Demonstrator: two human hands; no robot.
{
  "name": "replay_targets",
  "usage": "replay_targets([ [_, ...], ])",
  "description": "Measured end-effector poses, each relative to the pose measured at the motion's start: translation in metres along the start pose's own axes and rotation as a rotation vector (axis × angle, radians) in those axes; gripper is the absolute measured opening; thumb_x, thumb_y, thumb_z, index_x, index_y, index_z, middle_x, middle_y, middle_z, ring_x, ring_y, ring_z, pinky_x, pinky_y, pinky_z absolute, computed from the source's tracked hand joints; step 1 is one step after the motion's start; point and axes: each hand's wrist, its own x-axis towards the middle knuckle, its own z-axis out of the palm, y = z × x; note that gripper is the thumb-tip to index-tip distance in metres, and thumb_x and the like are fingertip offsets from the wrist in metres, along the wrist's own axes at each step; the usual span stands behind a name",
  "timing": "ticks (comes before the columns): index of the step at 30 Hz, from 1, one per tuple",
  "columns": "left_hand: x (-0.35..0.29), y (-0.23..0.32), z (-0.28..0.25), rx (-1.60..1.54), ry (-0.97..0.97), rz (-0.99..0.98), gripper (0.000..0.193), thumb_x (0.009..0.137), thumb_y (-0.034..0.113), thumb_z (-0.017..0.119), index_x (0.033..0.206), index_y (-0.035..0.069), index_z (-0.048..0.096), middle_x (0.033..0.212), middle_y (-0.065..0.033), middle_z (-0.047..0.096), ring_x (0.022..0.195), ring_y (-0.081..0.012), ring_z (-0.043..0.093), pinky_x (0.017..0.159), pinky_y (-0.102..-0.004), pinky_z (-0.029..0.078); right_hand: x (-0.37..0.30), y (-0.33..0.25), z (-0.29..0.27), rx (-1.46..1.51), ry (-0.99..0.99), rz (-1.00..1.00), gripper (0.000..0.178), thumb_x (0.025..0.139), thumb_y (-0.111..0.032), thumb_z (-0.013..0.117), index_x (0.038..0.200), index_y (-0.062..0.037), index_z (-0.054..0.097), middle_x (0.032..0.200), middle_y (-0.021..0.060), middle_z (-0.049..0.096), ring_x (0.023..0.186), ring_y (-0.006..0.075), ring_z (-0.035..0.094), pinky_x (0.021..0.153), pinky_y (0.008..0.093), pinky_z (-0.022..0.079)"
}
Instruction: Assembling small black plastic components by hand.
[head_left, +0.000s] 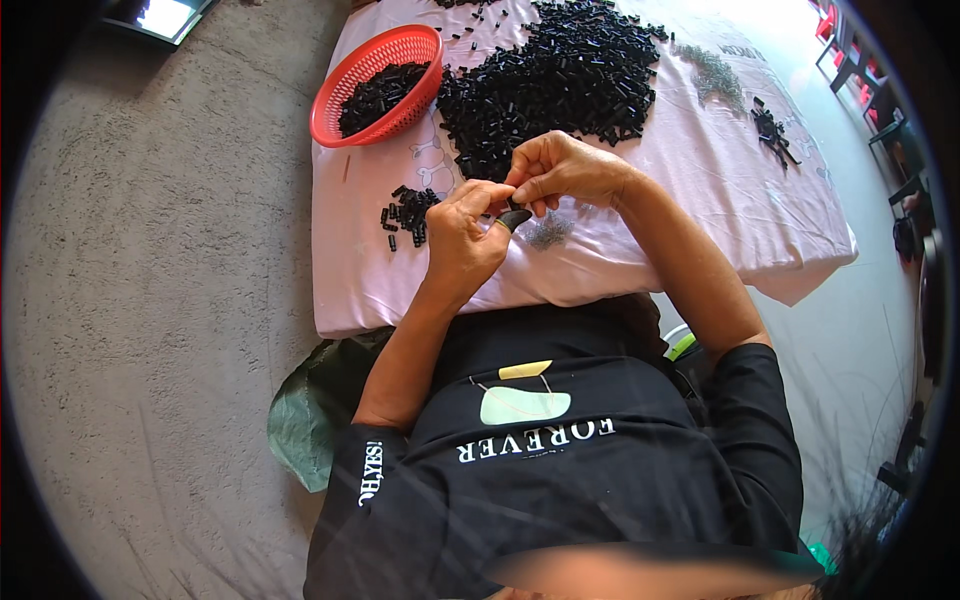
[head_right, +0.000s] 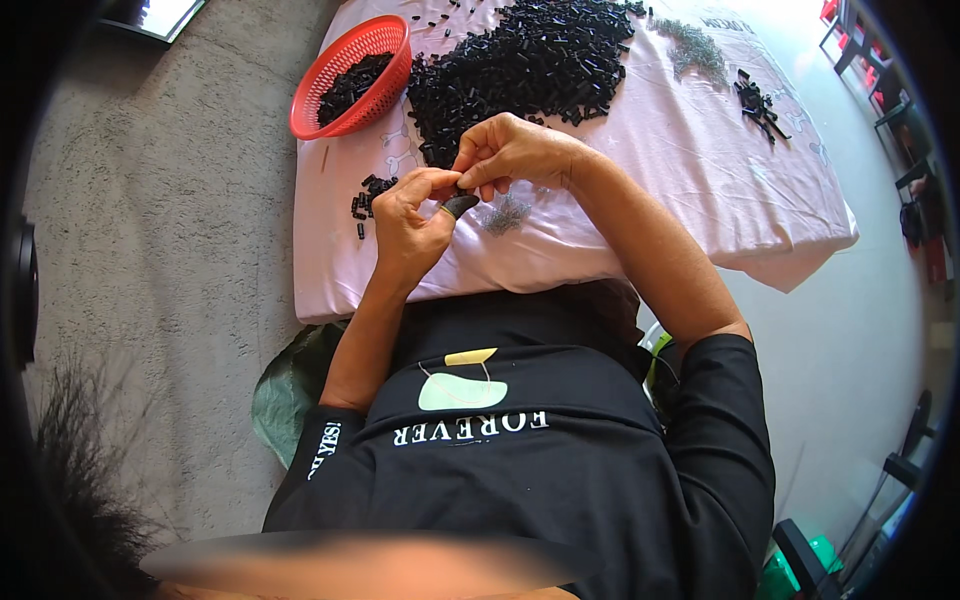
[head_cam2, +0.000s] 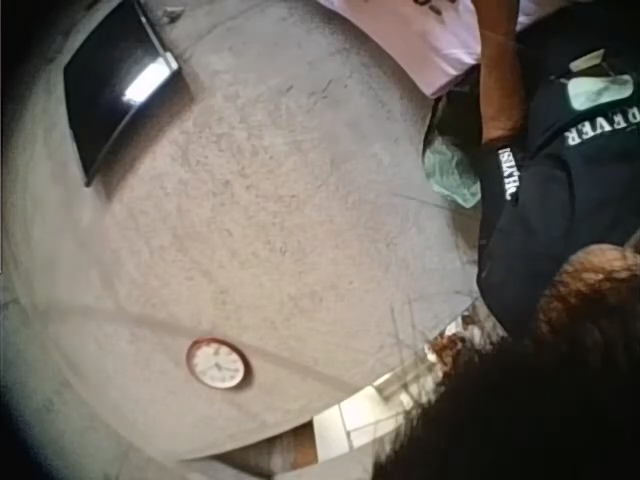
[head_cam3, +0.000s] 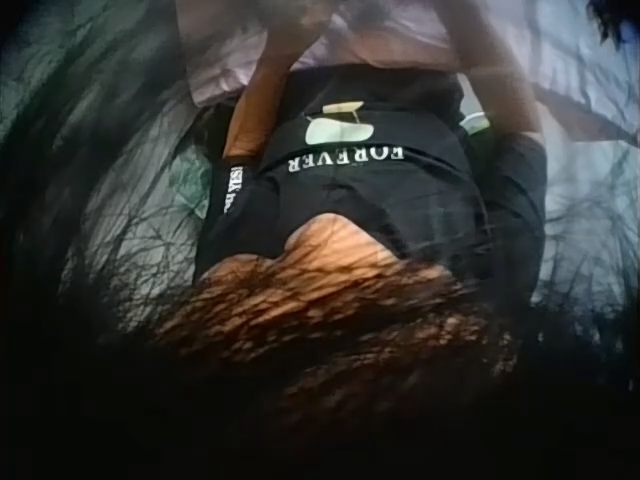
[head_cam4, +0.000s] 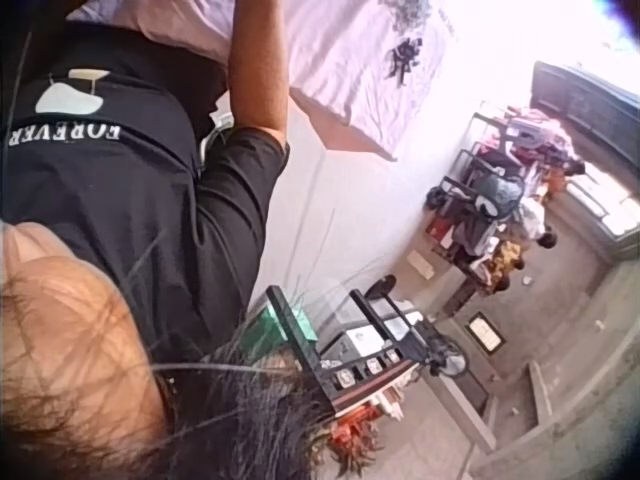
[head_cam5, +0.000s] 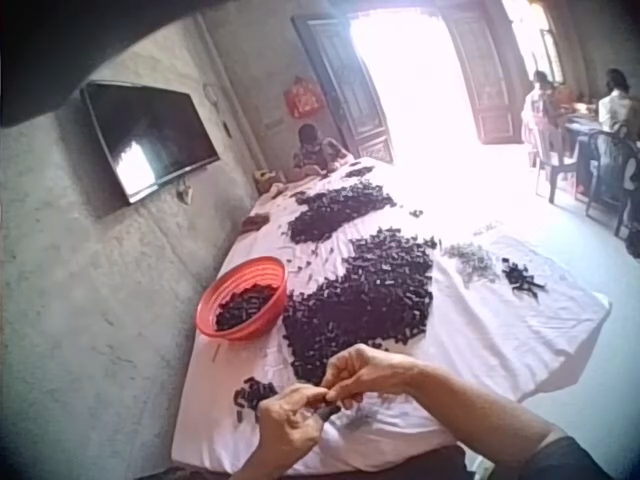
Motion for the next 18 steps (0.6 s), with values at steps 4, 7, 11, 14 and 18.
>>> replay_targets([
  [4, -0.001, -0.019, -0.01, 0.108, 0.067, -0.019, 0.035, 0.068, -0.01, 0.059, 0.1, 0.001, 0.069, 0.087, -0.013, 0.067, 0.073, -0.0208, 0.067, 0.066, -0.0316, 0.054, 0.001, 0.001, -0.001, -0.034, 0.068, 0.027, 0.014, 0.09, -0.01, 0.068, 0.101, -0.0007, 0.067, 0.079, 0.0044, 0.07, 0.064, 0.0071, 0.064, 0.054, 0.0192, 0.049],
  [7, -0.006, -0.055, -0.029, 0.292, 0.154, -0.111, 0.035, 0.069, -0.008, 0.059, 0.102, 0.001, 0.068, 0.085, -0.0118, 0.064, 0.073, -0.0233, 0.065, 0.07, -0.034, 0.053, 0.003, -0.001, -0.004, -0.102, 0.159, 0.041, 0.014, 0.092, -0.01, 0.063, 0.102, -0.0013, 0.067, 0.08, 0.0045, 0.07, 0.065, 0.0071, 0.064, 0.056, 0.0212, 0.05],
  [11, -0.017, -0.083, -0.05, 0.479, 0.182, -0.173, 0.035, 0.073, -0.005, 0.062, 0.106, 0.002, 0.069, 0.085, -0.0084, 0.063, 0.075, -0.0202, 0.063, 0.07, -0.0318, 0.052, 0.004, 0.003, -0.01, -0.313, 0.23, 0.031, 0.012, 0.09, -0.009, 0.062, 0.098, -0.0015, 0.067, 0.079, 0.0048, 0.07, 0.063, 0.0083, 0.063, 0.055, 0.0218, 0.049],
  [14, -0.022, -0.09, -0.053, 0.596, 0.138, -0.178, 0.035, 0.073, -0.004, 0.06, 0.106, 0.003, 0.07, 0.088, -0.0087, 0.063, 0.075, -0.0207, 0.063, 0.071, -0.0322, 0.052, 0.004, 0.005, -0.008, -0.392, 0.254, 0.046, 0.01, 0.09, -0.009, 0.062, 0.095, -0.0021, 0.066, 0.078, 0.0048, 0.069, 0.061, 0.0088, 0.063, 0.054, 0.0222, 0.049],
  [18, -0.015, -0.067, -0.04, 0.427, 0.191, -0.106, 0.025, 0.07, -0.006, 0.059, 0.091, 0.004, 0.069, 0.09, -0.0115, 0.063, 0.088, -0.0305, 0.062, 0.08, -0.0406, 0.05, 0.003, 0.0, -0.004, -0.355, 0.312, 0.065, 0.009, 0.089, -0.006, 0.062, 0.092, 0.0008, 0.067, 0.076, 0.008, 0.069, 0.059, 0.0115, 0.065, 0.053, 0.025, 0.052],
])
